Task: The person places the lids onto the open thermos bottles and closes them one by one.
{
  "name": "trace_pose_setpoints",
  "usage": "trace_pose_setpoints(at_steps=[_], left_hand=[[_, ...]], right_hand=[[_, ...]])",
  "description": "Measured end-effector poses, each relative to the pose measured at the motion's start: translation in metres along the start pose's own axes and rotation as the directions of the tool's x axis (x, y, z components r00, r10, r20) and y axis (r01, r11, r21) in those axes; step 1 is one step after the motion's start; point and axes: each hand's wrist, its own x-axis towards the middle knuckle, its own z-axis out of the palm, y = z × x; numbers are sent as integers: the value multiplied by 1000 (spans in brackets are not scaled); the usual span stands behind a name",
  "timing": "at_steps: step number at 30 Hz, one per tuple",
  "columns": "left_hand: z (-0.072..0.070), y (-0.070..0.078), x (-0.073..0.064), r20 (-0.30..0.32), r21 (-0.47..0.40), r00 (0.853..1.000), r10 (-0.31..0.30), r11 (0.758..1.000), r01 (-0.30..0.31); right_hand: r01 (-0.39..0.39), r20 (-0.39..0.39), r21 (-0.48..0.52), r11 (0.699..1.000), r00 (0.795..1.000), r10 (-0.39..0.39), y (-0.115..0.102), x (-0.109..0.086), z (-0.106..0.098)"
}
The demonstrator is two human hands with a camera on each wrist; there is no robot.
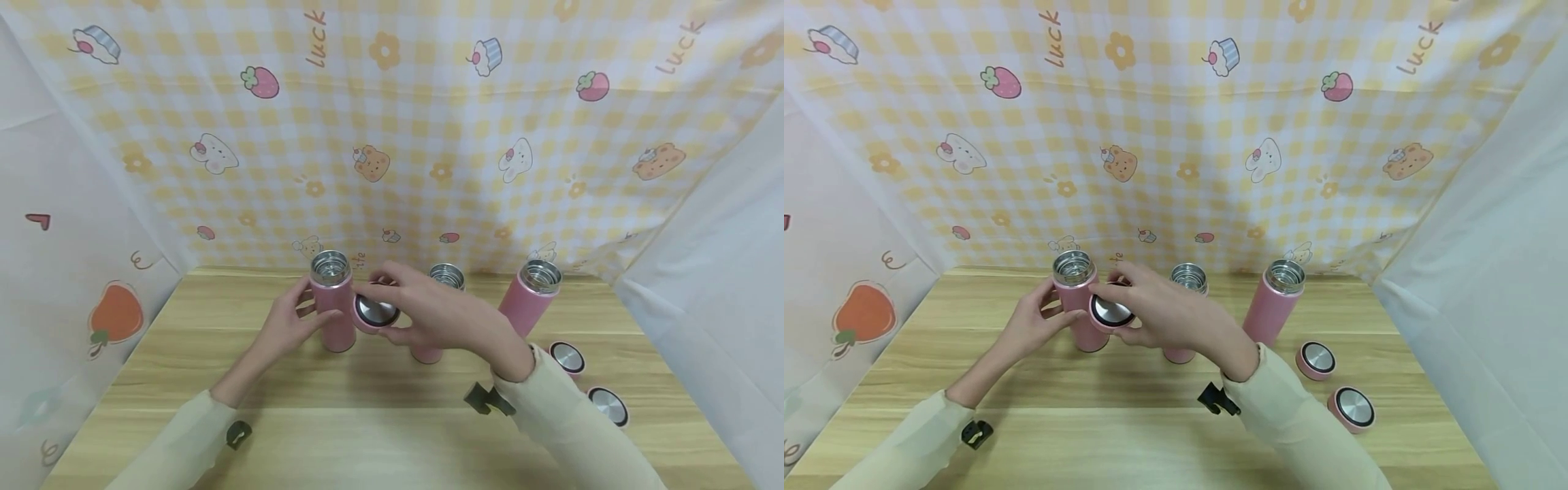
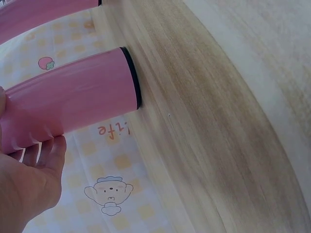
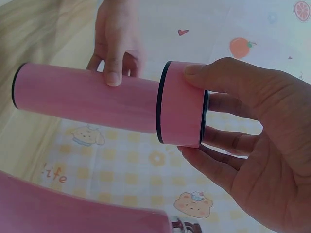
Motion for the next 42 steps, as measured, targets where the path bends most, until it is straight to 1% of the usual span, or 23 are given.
trace_pose_setpoints(at_steps=[6,8,20,24,30,38,42], left_hand=[[0,-2,0,-1,-10,1000,9,1000,-9],[0,-2,0,-2,-10,1000,7,1000,-7],[0,0,1,-2,-4,1000,2,1000,-2],[-1,0,0,-5,-4,1000,13,1000,-13],[-1,-1,0,-1,3,999,36,999,-36],[0,0,0,-14,13,1000,28,1000,-28],[1,1,-1,-19,16,1000,23,1000,-23]], right_hand=[[37,-13,0,999,999,-37,2,9,-6],[36,-13,1,999,999,-36,3,12,-8],[-16,8,1,1000,1000,16,7,27,-18],[-21,24,5,1000,1000,21,8,33,-21],[-43,27,11,999,999,42,8,39,-26],[-52,26,52,997,998,51,11,47,-30],[-54,19,42,998,998,54,12,52,-31]])
